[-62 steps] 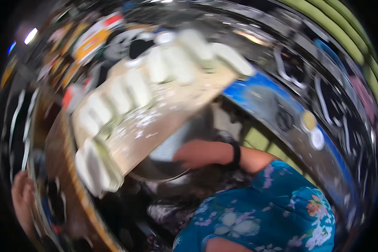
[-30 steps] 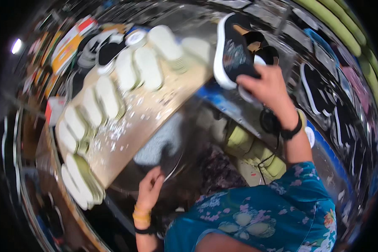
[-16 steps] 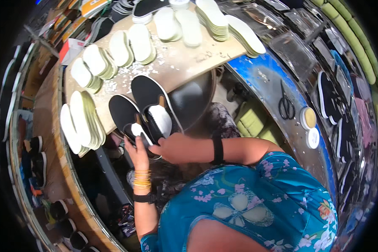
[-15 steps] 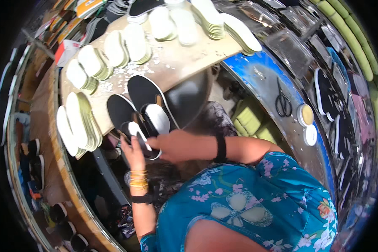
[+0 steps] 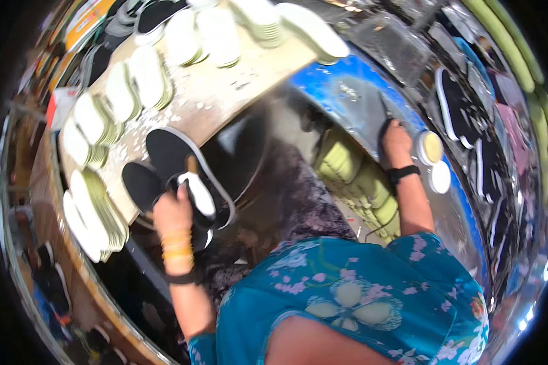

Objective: The person trims the edges of shoes using shears, places them on a rack, and inserts insoles into other shoes by hand. They then trim more shoes with shears, insert additional insoles, and place the finished shoes onto a moving conveyor.

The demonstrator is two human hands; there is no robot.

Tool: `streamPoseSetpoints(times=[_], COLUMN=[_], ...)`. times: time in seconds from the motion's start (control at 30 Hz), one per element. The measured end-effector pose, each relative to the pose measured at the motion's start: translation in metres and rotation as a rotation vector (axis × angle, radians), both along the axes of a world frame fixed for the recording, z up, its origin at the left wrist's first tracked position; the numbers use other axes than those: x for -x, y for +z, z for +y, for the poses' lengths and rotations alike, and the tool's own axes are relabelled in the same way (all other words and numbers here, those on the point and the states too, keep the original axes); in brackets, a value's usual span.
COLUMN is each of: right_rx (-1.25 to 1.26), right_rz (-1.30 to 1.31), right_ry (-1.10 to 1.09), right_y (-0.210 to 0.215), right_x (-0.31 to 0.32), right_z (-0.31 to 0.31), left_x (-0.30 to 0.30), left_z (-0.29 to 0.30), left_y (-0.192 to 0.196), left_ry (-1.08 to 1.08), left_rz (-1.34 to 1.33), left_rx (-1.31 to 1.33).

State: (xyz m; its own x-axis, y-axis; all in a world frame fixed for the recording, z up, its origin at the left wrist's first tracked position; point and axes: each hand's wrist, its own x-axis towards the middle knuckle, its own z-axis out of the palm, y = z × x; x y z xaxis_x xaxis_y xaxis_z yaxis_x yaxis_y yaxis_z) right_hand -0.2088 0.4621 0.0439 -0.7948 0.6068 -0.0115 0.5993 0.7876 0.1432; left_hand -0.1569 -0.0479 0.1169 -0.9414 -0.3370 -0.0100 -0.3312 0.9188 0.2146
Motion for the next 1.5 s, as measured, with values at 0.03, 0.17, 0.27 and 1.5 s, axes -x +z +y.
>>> streamPoseSetpoints(times=[0.03, 0.17, 0.27, 1.5], right_rx=[-0.001, 0.253, 0.886, 1.294], right_rz=[-0.008, 0.366, 0.646, 0.274], right_ry=[-0.006, 0.114, 0.117, 1.253], right_y=[0.002, 0.000, -0.003, 0.121], right_x=[0.000, 0.000, 0.004, -0.058], right_z=[0.001, 0.030, 0.026, -0.329], left_x=[0.003, -0.009, -0.039, -0.161], left_z=[0.003, -0.020, -0.041, -0.054], left_y=[-0.004, -0.014, -0.008, -0.016], left_ry=[0.030, -0.052, -0.200, -0.059], left_rz=[0.025, 0.226, 0.277, 0.051], left_rx=[0.051, 0.011, -0.154, -1.169])
